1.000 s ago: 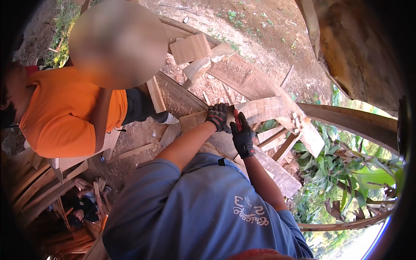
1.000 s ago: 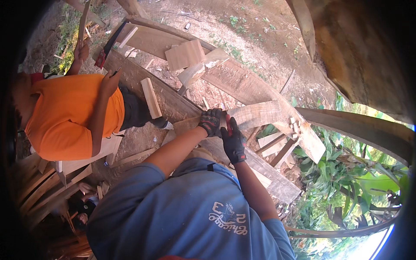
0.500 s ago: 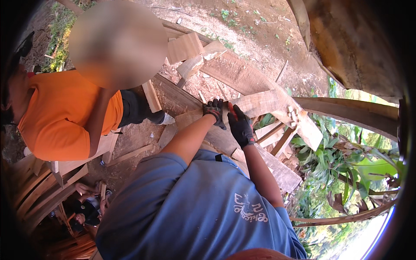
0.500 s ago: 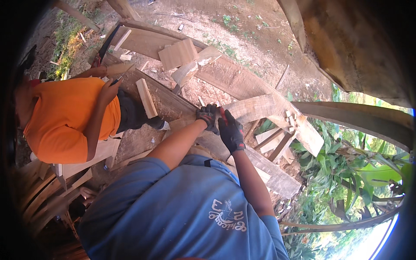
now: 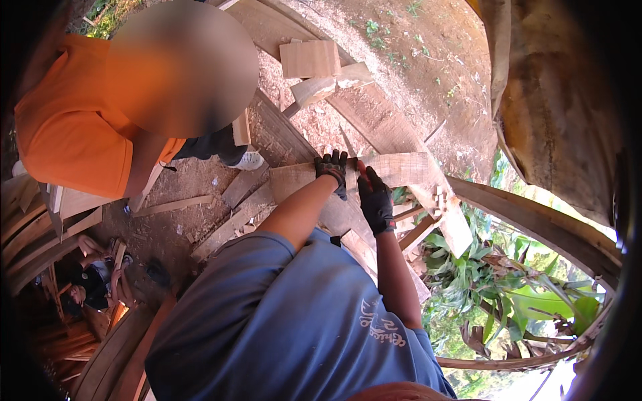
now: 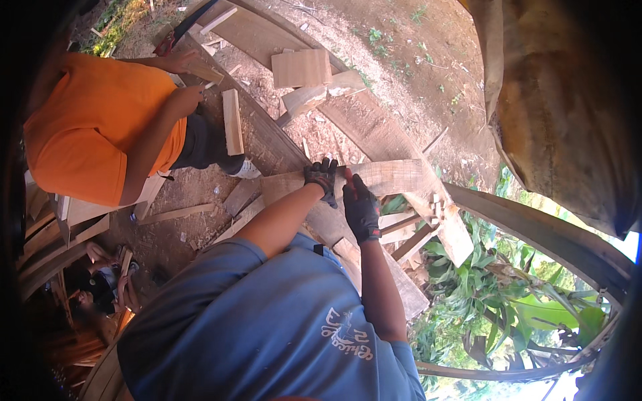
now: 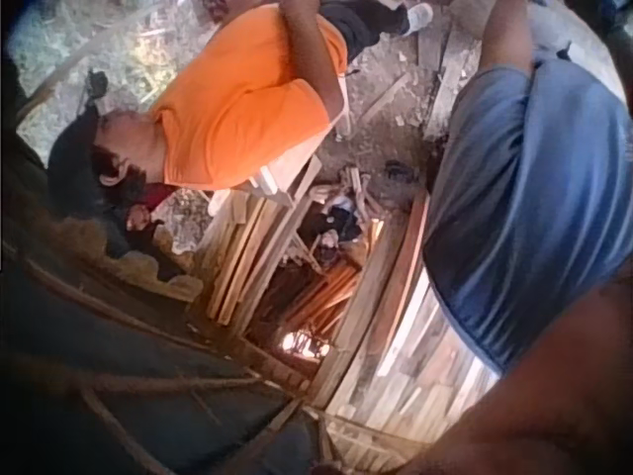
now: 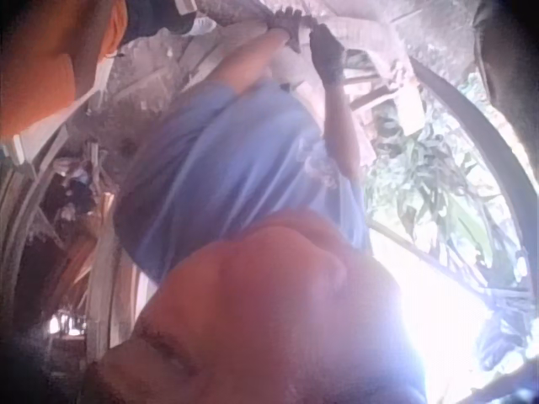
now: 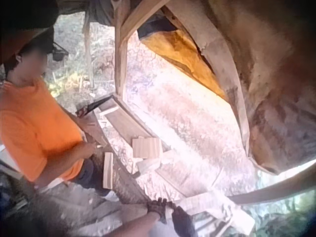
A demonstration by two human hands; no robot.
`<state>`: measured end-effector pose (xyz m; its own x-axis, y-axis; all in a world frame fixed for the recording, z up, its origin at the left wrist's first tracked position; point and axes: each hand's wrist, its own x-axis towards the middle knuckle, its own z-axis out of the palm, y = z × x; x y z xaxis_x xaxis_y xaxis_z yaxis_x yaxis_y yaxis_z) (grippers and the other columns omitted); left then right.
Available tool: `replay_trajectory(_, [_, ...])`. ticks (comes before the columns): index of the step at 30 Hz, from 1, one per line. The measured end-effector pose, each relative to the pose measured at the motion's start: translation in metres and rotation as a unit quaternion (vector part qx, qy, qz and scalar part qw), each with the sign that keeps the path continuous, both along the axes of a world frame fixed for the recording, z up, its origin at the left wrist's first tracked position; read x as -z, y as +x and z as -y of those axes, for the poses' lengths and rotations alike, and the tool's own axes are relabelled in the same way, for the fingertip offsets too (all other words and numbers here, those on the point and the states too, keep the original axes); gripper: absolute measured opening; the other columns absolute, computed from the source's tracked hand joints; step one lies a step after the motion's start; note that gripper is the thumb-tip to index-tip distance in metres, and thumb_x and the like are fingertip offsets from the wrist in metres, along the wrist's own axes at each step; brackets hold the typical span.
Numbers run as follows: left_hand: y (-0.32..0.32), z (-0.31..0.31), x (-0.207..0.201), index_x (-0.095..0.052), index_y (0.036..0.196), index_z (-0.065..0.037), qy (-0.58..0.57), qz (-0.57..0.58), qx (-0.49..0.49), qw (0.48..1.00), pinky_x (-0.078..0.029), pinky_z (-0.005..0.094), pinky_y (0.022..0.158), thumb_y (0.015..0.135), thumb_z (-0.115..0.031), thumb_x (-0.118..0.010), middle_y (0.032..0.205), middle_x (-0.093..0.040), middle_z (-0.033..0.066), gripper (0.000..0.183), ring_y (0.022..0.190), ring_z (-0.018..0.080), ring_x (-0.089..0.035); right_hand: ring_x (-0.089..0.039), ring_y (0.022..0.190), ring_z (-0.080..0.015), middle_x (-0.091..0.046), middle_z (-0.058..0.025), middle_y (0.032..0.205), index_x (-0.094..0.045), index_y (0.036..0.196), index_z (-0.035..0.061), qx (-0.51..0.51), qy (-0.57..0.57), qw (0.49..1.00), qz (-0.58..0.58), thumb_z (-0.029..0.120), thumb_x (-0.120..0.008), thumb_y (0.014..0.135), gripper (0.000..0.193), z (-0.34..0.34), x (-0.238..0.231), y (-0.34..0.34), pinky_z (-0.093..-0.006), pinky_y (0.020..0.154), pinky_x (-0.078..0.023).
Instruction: The person saws a wooden plank by hand and moves a large wooden beam into position on a frame.
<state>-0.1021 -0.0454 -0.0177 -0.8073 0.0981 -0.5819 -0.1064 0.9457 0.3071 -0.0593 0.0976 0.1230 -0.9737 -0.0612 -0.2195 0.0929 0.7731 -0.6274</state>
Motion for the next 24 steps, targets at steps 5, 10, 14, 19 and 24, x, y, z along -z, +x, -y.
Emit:
replay_trajectory(5, [0.003,0.007,-0.013,-0.031,0.163,-0.022,-0.020,-0.042,0.001,0.999,-0.041,0.0658,0.109,0.049,-0.059,-0.103,0.165,-0.038,0.0132,0.141,0.147,0.0376,-0.048,-0.079,0.104,-0.0341,-0.079,-0.0234,0.119,-0.068,0.144,0.0044,0.009,0.001,1.000,0.008,0.036,-0.067,0.105,0.050,-0.001,0.012,-0.010,-0.0439,0.087,-0.061])
replay_trajectory(10, [0.021,-0.001,-0.025,-0.032,0.162,-0.022,-0.033,-0.060,0.017,0.998,-0.040,0.0618,0.109,0.051,-0.058,-0.101,0.152,-0.046,0.0107,0.135,0.137,0.0348,-0.052,-0.076,0.103,-0.0429,-0.079,-0.0240,0.106,-0.077,0.116,0.0074,-0.103,0.070,0.992,0.009,0.043,-0.065,0.104,0.039,-0.007,0.011,-0.064,-0.0499,0.086,-0.059])
replay_trajectory(14, [0.008,0.008,-0.039,-0.021,0.173,-0.021,-0.016,0.073,-0.004,0.997,-0.025,0.0676,0.125,0.062,-0.059,-0.097,0.172,-0.035,0.0109,0.140,0.153,0.0391,-0.039,-0.074,0.112,-0.0427,-0.078,-0.0250,0.113,-0.078,0.125,0.0074,-0.043,0.057,0.997,-0.001,0.050,-0.063,0.106,0.049,0.031,-0.004,-0.047,-0.0482,0.092,-0.059])
replay_trajectory(19, [0.014,0.001,0.003,-0.018,0.172,-0.021,0.001,0.040,-0.087,0.995,-0.028,0.0673,0.120,0.073,-0.058,-0.087,0.172,-0.027,0.0151,0.126,0.154,0.0404,-0.037,-0.073,0.121,-0.0409,-0.076,-0.0248,0.125,-0.069,0.141,0.0050,-0.065,0.000,0.998,-0.007,0.038,-0.063,0.108,0.047,0.024,-0.032,0.006,-0.0476,0.099,-0.058])
replay_trajectory(24, [-0.002,0.006,-0.016,-0.012,0.175,-0.022,0.010,0.142,-0.083,0.986,-0.028,0.0702,0.123,0.084,-0.050,-0.080,0.181,-0.016,0.0160,0.116,0.162,0.0402,-0.029,-0.075,0.114,-0.0377,-0.078,-0.0148,0.128,-0.065,0.147,0.0124,-0.034,0.003,0.999,-0.008,0.023,-0.063,0.106,0.043,0.028,-0.101,0.033,-0.0448,0.093,-0.059])
